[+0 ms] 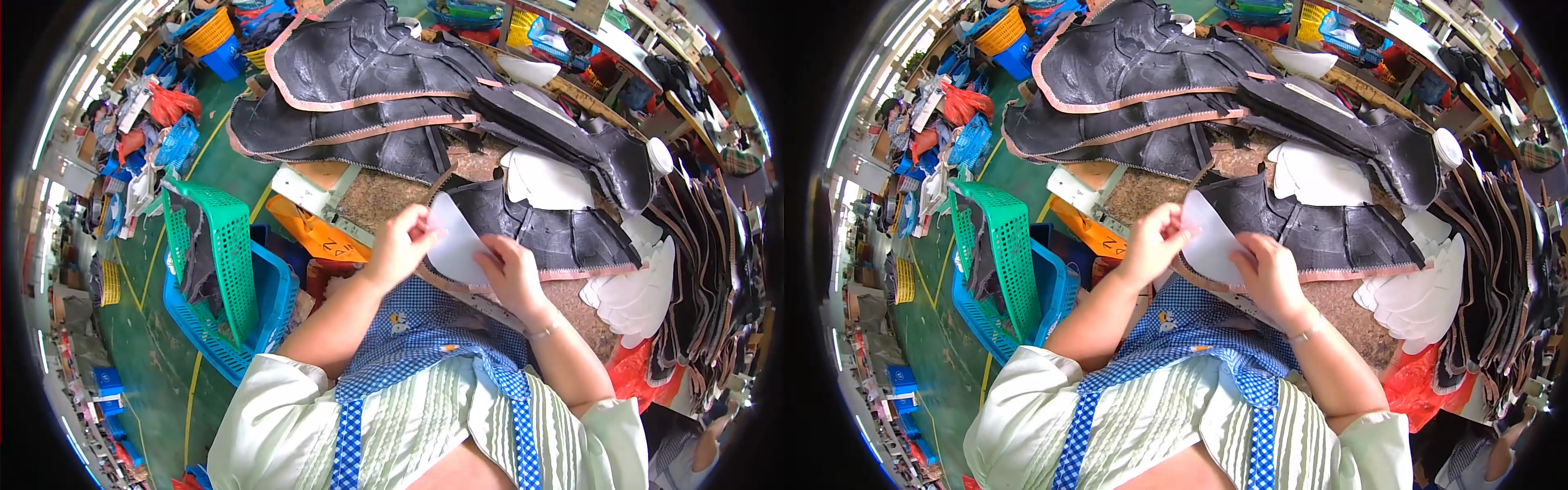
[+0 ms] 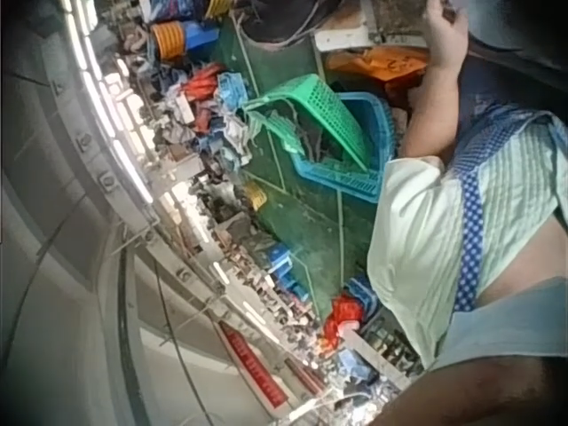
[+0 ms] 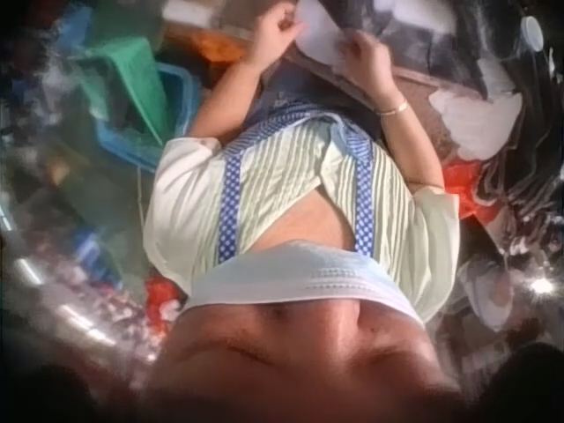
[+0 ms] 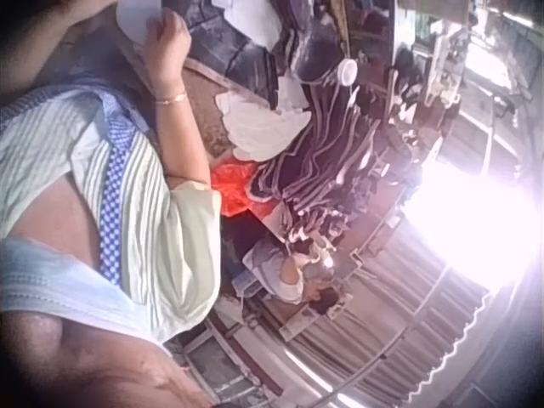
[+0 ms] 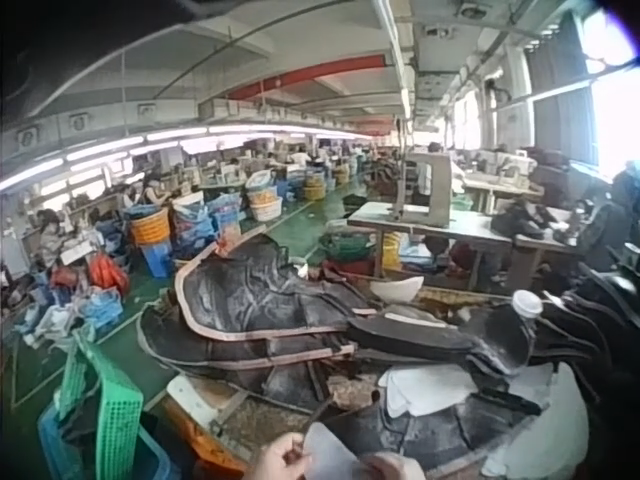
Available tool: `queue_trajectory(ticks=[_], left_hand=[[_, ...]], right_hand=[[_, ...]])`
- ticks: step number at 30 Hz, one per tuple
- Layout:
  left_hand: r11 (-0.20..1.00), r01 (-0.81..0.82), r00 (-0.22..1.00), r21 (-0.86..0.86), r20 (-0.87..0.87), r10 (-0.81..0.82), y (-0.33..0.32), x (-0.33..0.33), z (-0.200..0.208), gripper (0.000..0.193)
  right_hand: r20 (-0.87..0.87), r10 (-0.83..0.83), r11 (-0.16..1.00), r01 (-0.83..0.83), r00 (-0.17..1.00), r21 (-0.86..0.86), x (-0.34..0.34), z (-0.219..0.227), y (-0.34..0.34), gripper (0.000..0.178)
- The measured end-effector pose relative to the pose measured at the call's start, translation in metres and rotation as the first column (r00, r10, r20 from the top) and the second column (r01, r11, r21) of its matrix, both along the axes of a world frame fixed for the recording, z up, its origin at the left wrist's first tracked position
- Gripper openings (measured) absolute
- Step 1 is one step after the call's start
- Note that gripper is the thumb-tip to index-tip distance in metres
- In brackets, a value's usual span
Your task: Manually assembling shoe upper components by inserting liners and internal supports.
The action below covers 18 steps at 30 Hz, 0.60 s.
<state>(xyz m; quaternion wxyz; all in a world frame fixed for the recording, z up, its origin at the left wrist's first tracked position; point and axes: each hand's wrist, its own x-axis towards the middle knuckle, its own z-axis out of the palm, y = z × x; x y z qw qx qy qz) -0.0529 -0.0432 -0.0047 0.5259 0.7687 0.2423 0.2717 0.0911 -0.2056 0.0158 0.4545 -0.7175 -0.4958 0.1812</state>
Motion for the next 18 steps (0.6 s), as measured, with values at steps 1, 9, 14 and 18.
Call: queue_trajectory(ticks=[1, 9, 14, 18], left_hand=[[0.999, -0.031, 0.997, 0.020, -0.067, 0.032, 0.007, -0.001, -0.001, 0.024], [0.994, -0.033, 0.979, 0.103, -0.195, 0.053, 0.027, 0.001, -0.022, 0.033], [0.996, 0.038, 0.969, -0.086, -0.242, -0.058, 0.043, 0.004, -0.022, 0.032], [0.996, 0.078, 0.949, 0.046, -0.308, -0.060, 0.039, 0.005, -0.015, 0.033]], right_hand=[[0.008, -0.041, 0.997, 0.040, 0.999, 0.062, -0.001, -0.006, 0.008, 0.023], [-0.075, -0.027, 0.990, 0.016, 0.997, -0.141, 0.000, -0.032, 0.018, 0.016], [-0.181, -0.011, 0.980, -0.026, 0.983, -0.198, 0.006, -0.029, 0.025, 0.014], [0.033, 0.006, 0.953, 0.004, 0.999, -0.303, -0.003, -0.012, 0.021, 0.015]])
